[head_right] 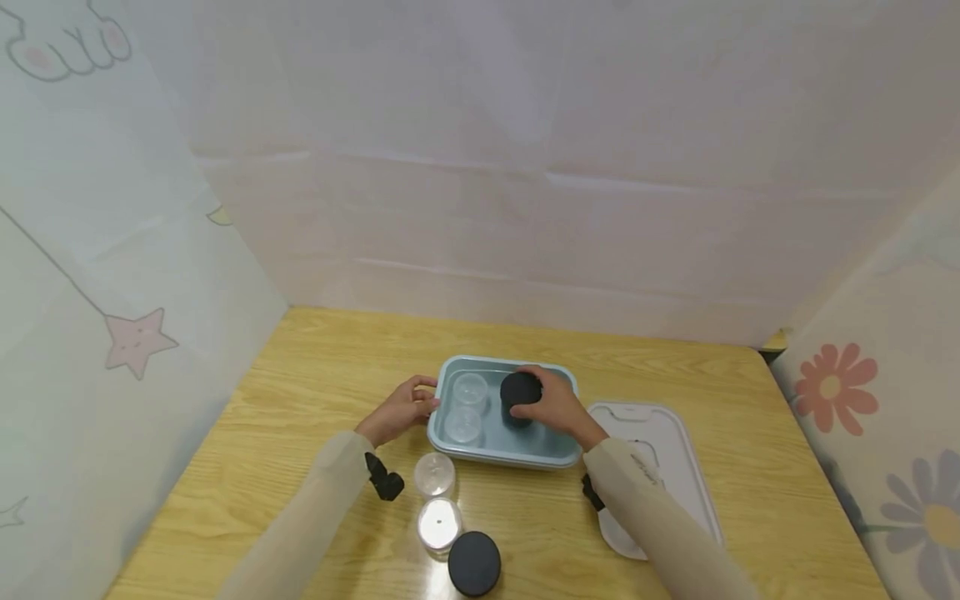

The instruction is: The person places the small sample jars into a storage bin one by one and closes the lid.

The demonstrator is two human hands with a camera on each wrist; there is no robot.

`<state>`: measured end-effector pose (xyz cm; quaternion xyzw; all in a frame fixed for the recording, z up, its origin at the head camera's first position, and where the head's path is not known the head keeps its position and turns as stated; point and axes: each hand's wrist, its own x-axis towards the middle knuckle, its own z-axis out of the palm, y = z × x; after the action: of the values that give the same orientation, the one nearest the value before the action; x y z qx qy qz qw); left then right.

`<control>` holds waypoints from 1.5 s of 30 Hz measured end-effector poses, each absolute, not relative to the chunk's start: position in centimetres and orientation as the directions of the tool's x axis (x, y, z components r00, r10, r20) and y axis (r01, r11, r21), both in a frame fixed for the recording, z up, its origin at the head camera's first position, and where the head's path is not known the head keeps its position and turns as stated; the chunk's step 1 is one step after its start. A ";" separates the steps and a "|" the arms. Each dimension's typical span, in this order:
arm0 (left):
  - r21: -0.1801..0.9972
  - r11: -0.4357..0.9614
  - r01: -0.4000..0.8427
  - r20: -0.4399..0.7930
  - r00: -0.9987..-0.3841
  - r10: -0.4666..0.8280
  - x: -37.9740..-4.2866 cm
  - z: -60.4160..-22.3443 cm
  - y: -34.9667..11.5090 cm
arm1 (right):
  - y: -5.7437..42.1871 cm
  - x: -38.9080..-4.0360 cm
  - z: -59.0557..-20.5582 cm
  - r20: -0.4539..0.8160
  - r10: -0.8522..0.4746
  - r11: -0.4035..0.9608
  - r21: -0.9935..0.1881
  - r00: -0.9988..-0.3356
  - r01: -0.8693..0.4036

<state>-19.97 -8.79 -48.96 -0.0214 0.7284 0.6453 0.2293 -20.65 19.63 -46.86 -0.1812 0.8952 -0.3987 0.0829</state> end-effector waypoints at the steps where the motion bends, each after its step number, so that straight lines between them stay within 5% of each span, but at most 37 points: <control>1: 0.930 0.166 -0.329 -0.363 -0.894 0.264 -20.0 -49.0 -8.8 | 19.6 -20.8 -47.1 -0.002 -0.388 0.617 -0.743 -0.922 -0.258; 20: 0.936 0.149 -0.317 -0.348 -0.892 0.290 -20.0 -49.4 -8.9 | 17.8 -21.5 -48.6 -0.051 -0.286 0.650 -0.744 -0.957 -0.154; 45: 0.931 0.155 -0.332 -0.363 -0.888 0.282 -20.0 -49.1 -9.0 | 16.7 -20.9 -49.0 0.031 -0.265 0.626 -0.755 -0.964 -0.196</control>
<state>-20.03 -8.95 -49.09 -0.0171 0.7224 0.6497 0.2361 -20.88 16.71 -49.00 -0.1281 0.9007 -0.4130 0.0418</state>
